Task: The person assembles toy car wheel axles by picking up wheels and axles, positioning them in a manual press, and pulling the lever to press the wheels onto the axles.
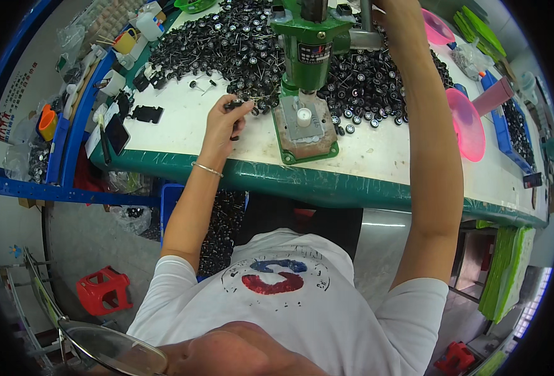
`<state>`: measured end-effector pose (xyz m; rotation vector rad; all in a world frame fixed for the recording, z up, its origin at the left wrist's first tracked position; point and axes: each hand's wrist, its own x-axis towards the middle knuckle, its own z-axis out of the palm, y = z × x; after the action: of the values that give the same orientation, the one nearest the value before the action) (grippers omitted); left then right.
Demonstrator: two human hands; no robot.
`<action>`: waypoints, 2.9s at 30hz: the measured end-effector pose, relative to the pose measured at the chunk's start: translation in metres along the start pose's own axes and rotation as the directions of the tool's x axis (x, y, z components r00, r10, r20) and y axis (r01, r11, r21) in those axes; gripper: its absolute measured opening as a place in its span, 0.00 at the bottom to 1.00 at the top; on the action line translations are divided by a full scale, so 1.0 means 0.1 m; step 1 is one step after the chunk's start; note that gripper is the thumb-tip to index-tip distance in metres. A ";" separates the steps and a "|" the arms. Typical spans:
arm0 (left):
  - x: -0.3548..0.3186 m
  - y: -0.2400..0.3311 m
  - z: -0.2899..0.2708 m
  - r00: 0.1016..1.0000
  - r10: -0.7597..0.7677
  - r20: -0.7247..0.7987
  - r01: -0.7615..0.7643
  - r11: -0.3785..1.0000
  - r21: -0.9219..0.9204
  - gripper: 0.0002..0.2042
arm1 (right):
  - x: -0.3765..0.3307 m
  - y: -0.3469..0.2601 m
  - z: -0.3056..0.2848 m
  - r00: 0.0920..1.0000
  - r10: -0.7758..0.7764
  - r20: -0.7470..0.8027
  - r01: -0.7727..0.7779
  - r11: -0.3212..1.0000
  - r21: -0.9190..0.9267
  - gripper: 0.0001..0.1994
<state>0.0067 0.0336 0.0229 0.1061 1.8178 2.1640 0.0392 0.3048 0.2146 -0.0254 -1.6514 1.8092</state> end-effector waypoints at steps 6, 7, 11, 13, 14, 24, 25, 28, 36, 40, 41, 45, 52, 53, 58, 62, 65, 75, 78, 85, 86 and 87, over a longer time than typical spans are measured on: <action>0.06 -0.03 0.10 0.945 0.268 0.187 -0.319 0.636 0.703 0.12 | -0.54 0.52 -1.05 0.986 0.161 -0.044 -0.163 0.866 -0.472 0.13; 0.02 0.05 0.18 0.932 0.292 0.214 -0.336 0.475 0.814 0.14 | -0.72 0.63 -1.14 0.978 0.210 -0.009 -0.183 0.830 -0.527 0.12; 0.12 -0.01 0.22 0.931 0.315 0.184 -0.289 0.330 0.899 0.14 | -1.37 1.09 -1.14 0.943 0.237 0.236 -0.022 0.747 -0.664 0.12; 0.18 -0.06 0.16 0.927 0.344 0.149 -0.304 0.456 0.836 0.15 | -1.57 1.18 -1.04 0.916 0.211 0.341 0.149 0.610 -0.778 0.13; 0.22 -0.05 0.13 0.920 0.368 0.134 -0.322 0.517 0.793 0.15 | -1.62 1.15 -0.95 0.901 0.273 0.338 0.171 0.492 -0.854 0.13; 0.04 0.26 0.19 0.996 0.085 0.028 -0.087 0.993 0.084 0.13 | -1.57 1.19 -1.03 0.913 0.271 0.306 0.105 0.569 -0.816 0.11; 0.03 0.25 0.22 0.995 0.066 0.076 -0.066 0.998 -0.009 0.14 | -1.55 1.26 -1.02 0.936 0.196 0.292 0.097 0.654 -0.750 0.11; 0.01 0.16 0.24 0.982 0.045 0.185 -0.016 0.988 -0.156 0.16 | -1.52 1.21 -0.87 0.951 0.215 0.224 -0.026 0.774 -0.633 0.12; -0.14 0.13 0.42 0.911 0.004 0.411 0.078 0.980 -0.182 0.20 | -1.39 1.01 -0.39 0.908 0.025 0.417 0.280 0.704 -0.652 0.13; -0.16 0.11 0.40 0.898 0.034 0.438 0.055 0.980 -0.189 0.20 | -1.50 0.97 -0.25 0.776 -0.082 0.625 0.601 0.394 -0.695 0.13; -0.15 0.10 0.39 0.899 0.034 0.437 0.057 0.980 -0.192 0.20 | -1.52 0.93 -0.22 0.778 -0.077 0.624 0.608 0.344 -0.716 0.13; -0.14 0.11 0.42 0.900 0.022 0.435 0.063 0.981 -0.182 0.18 | -1.51 0.88 -0.21 0.849 0.013 0.528 0.455 0.490 -0.743 0.11; -0.20 0.18 0.53 0.934 -0.010 0.357 0.067 0.987 -0.147 0.12 | -1.44 1.01 -0.31 0.911 0.072 0.405 0.275 0.627 -0.729 0.08; -0.19 0.19 0.54 0.935 -0.031 0.352 0.085 0.987 -0.138 0.11 | -1.43 1.07 -0.35 0.902 0.110 0.418 0.243 0.669 -0.702 0.08; -0.21 0.13 0.55 0.958 -0.030 0.287 0.064 0.992 -0.111 0.09 | -1.58 1.22 -0.43 0.915 0.291 0.281 -0.139 0.878 -0.458 0.06; -0.25 0.07 0.61 0.973 -0.012 0.229 0.029 0.997 -0.071 0.08 | -1.65 1.14 -0.35 0.928 0.188 0.322 0.049 0.795 -0.604 0.08; -0.48 -0.01 0.70 0.994 0.001 0.111 0.004 0.999 -0.046 0.08 | -1.88 1.06 -0.35 0.940 -0.277 0.197 0.340 0.735 -0.587 0.11; -0.57 -0.43 0.40 0.985 0.047 0.168 0.012 0.941 -0.338 0.06 | -3.42 1.15 -0.75 0.793 0.183 0.582 0.217 0.807 -0.550 0.13; -0.58 -0.43 0.38 0.978 0.110 0.175 -0.039 0.930 -0.367 0.05 | -3.62 1.43 -0.82 0.759 0.462 0.459 0.170 0.540 -0.824 0.12; -0.57 -0.44 0.43 0.963 0.158 0.216 -0.081 0.941 -0.328 0.06 | -3.74 2.03 -0.96 0.708 0.506 0.493 0.270 0.451 -0.851 0.13; -0.58 -0.44 0.42 0.963 0.159 0.217 -0.082 0.942 -0.326 0.06 | -3.73 2.05 -0.93 0.707 0.495 0.505 0.292 0.446 -0.846 0.14; -0.60 -0.43 0.43 0.963 0.154 0.221 -0.085 0.952 -0.295 0.06 | -3.75 2.05 -0.92 0.709 0.492 0.505 0.293 0.446 -0.846 0.14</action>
<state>0.0825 0.0636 -0.0024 0.4065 1.3864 2.3520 0.2744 0.2110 -0.1413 0.1121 -3.1178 0.7192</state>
